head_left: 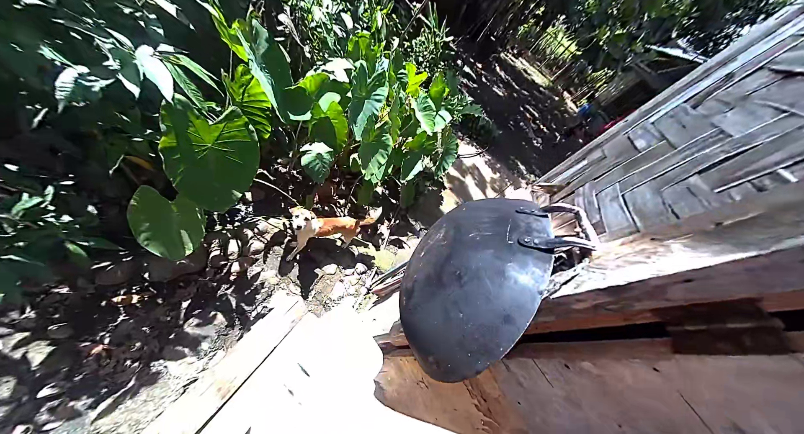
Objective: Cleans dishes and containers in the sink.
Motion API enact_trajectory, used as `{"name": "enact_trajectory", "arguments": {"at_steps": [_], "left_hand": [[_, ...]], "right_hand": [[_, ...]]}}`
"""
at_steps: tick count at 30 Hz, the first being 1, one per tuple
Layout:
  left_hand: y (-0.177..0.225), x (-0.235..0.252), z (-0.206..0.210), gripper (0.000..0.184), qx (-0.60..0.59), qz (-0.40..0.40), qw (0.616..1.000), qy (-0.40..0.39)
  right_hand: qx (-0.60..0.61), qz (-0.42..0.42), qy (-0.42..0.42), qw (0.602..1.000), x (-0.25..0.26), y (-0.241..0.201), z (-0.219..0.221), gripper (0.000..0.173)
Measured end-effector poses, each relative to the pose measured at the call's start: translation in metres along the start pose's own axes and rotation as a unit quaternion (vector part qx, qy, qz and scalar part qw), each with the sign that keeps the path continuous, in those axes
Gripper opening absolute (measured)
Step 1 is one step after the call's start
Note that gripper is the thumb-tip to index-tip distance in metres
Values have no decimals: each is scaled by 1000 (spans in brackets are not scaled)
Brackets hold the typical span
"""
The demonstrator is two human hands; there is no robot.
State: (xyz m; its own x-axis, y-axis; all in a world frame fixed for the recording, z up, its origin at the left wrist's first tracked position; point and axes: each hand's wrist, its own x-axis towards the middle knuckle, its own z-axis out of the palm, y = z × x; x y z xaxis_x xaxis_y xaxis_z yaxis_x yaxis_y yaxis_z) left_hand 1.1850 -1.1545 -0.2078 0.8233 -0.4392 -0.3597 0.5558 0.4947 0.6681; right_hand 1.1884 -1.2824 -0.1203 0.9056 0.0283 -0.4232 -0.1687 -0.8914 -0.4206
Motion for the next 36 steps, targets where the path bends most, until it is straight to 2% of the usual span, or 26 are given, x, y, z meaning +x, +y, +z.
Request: {"name": "enact_trajectory", "arguments": {"at_steps": [2, 6, 9, 12, 15, 18, 20, 22, 24, 25, 26, 27, 28, 29, 30, 31, 32, 35, 36], "left_hand": [[-3, 4, -3, 67, -14, 20, 1000, -15], [11, 6, 11, 56, 4, -3, 1000, 29], [9, 10, 6, 60, -3, 6, 999, 33], [9, 12, 3, 67, 9, 7, 999, 40], [7, 10, 0, 67, 10, 8, 1000, 12], [3, 8, -8, 50, 15, 15, 1000, -5], [-3, 8, -21, 54, -14, 18, 1000, -19], [2, 1, -12, 56, -32, 22, 999, 3], [10, -10, 4, 55, -22, 12, 999, 43], [15, -17, 13, 64, -10, 6, 998, 60], [19, -24, 20, 76, 4, 2, 997, 72], [21, -30, 23, 77, 17, -1, 996, 83], [21, -36, 25, 69, 24, 7, 996, 89], [19, -43, 23, 70, 17, 18, 996, 87], [21, -50, 26, 75, 13, 23, 996, 88], [21, -58, 26, 77, 1, 29, 996, 83], [21, -70, 30, 70, -5, 32, 996, 85], [21, -114, 50, 29, -27, 23, 992, 121], [18, -132, 57, 28, -32, 23, 990, 138]], "right_hand": [[-11, 49, -23, 998, 9, 1, -7, 41], [-54, 120, -42, 990, 17, 3, -10, 44], [-44, 144, -115, 982, 15, -10, -27, 52], [4, 108, -107, 988, 13, 0, -11, 57], [30, 111, -122, 986, 13, -10, -14, 47], [66, 80, -78, 992, 10, -12, -7, 35], [75, 64, -50, 994, 6, -13, -4, 34], [73, 52, 4, 996, 0, -15, -3, 33], [62, 76, -28, 995, 1, -15, -8, 39], [61, 90, -44, 993, -2, -18, -12, 41], [61, 96, -21, 993, -7, -21, -11, 40], [53, 91, 35, 994, -13, -24, -6, 38], [30, 66, 119, 990, -21, -25, 2, 34], [12, 29, 195, 980, -28, -25, 8, 32], [2, -8, 246, 969, -35, -25, 11, 30], [-1, -34, 262, 965, -44, -26, 10, 30], [6, -44, 235, 971, -58, -30, 6, 28], [14, -91, 181, 979, -102, -42, 0, 25], [12, -99, 160, 982, -117, -45, -1, 24]]}}
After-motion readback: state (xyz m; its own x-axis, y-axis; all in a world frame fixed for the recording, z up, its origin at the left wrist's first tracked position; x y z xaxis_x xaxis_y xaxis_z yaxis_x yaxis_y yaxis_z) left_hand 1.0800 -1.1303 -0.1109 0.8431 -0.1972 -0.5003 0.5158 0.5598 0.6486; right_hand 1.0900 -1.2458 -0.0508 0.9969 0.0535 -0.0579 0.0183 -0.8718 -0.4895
